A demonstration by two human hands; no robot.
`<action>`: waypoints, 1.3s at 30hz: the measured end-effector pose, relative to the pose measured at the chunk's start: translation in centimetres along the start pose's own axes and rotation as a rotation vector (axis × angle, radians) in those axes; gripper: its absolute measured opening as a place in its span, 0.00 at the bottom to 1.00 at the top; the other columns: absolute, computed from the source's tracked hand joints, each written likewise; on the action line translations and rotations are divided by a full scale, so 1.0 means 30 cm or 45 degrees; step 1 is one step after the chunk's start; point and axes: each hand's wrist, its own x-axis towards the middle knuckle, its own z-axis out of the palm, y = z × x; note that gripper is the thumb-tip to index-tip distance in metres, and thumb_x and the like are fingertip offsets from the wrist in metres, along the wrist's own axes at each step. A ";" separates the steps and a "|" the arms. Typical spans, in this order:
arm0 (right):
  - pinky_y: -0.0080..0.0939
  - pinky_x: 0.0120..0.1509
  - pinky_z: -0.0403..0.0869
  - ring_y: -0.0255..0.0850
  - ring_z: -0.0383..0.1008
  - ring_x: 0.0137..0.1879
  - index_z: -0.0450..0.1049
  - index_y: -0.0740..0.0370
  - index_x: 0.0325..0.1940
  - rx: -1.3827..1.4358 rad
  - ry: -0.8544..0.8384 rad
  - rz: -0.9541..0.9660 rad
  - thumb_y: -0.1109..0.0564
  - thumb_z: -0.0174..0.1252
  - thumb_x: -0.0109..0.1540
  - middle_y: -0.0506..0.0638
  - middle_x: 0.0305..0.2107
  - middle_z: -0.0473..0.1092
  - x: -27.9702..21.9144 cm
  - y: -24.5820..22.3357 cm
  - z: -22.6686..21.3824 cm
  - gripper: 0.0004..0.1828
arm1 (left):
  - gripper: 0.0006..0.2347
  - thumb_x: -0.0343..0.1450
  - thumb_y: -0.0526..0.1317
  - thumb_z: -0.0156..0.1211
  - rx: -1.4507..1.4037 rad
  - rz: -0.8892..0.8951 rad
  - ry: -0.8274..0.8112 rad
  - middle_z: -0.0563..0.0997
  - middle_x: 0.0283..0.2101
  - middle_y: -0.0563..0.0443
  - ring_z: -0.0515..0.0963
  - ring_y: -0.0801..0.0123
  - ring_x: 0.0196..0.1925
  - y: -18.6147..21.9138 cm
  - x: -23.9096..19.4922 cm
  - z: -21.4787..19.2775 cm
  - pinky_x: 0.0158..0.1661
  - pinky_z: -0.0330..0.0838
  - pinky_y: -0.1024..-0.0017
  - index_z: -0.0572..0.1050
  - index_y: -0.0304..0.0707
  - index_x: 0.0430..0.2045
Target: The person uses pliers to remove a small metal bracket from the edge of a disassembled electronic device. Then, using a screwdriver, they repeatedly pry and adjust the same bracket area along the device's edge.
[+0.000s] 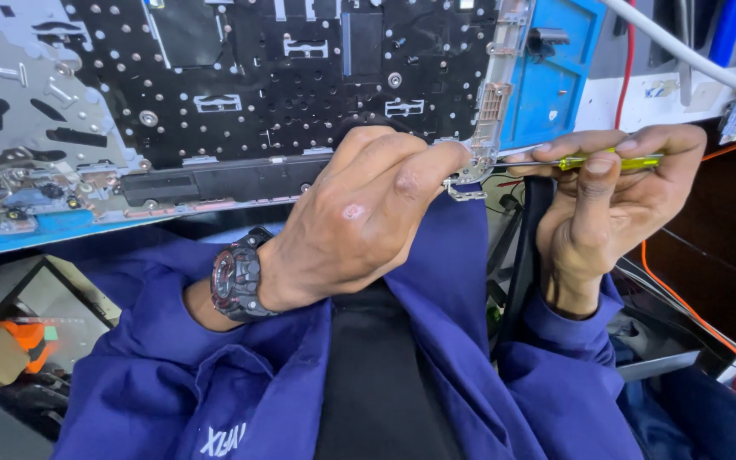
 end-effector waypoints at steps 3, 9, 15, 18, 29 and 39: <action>0.55 0.42 0.84 0.52 0.75 0.37 0.52 0.57 0.50 0.033 -0.011 -0.041 0.53 0.51 0.76 0.65 0.30 0.67 0.001 0.013 -0.013 0.14 | 0.11 0.78 0.21 0.57 -0.017 -0.003 0.000 0.75 0.41 0.39 0.76 0.51 0.41 0.000 -0.009 0.010 0.50 0.75 0.56 0.66 0.25 0.53; 0.48 0.39 0.78 0.56 0.74 0.31 0.50 0.58 0.56 -0.216 -0.004 -0.386 0.62 0.46 0.75 0.63 0.25 0.62 0.009 -0.060 0.007 0.11 | 0.17 0.75 0.21 0.64 -0.068 -0.042 -0.043 0.78 0.48 0.38 0.80 0.47 0.46 0.001 -0.027 0.005 0.53 0.75 0.54 0.65 0.25 0.55; 0.60 0.45 0.84 0.63 0.78 0.37 0.58 0.69 0.53 -0.176 -0.069 -0.578 0.58 0.54 0.70 0.77 0.30 0.68 -0.040 -0.097 0.022 0.15 | 0.10 0.80 0.24 0.55 -0.043 -0.026 0.014 0.76 0.41 0.40 0.77 0.51 0.42 0.006 -0.013 -0.003 0.49 0.74 0.59 0.67 0.25 0.54; 0.62 0.40 0.84 0.65 0.77 0.34 0.58 0.71 0.54 -0.266 -0.118 -0.714 0.56 0.52 0.71 0.77 0.28 0.67 -0.015 -0.097 0.028 0.16 | 0.08 0.80 0.24 0.45 -0.040 -0.024 -0.008 0.73 0.38 0.43 0.75 0.55 0.39 0.000 -0.008 -0.011 0.50 0.74 0.61 0.67 0.28 0.52; 0.61 0.36 0.81 0.66 0.75 0.29 0.59 0.70 0.50 -0.289 0.056 -0.705 0.55 0.54 0.71 0.75 0.23 0.63 -0.029 -0.067 0.121 0.16 | 0.07 0.81 0.26 0.50 0.130 0.042 0.057 0.73 0.32 0.53 0.75 0.62 0.37 -0.006 -0.008 -0.013 0.48 0.74 0.65 0.68 0.30 0.52; 0.59 0.33 0.80 0.68 0.79 0.31 0.61 0.73 0.55 -0.414 -0.285 -0.933 0.58 0.60 0.66 0.79 0.24 0.69 -0.001 -0.059 0.033 0.21 | 0.09 0.79 0.24 0.49 0.148 0.052 0.055 0.73 0.31 0.54 0.75 0.62 0.37 -0.007 -0.008 -0.019 0.48 0.73 0.66 0.68 0.32 0.51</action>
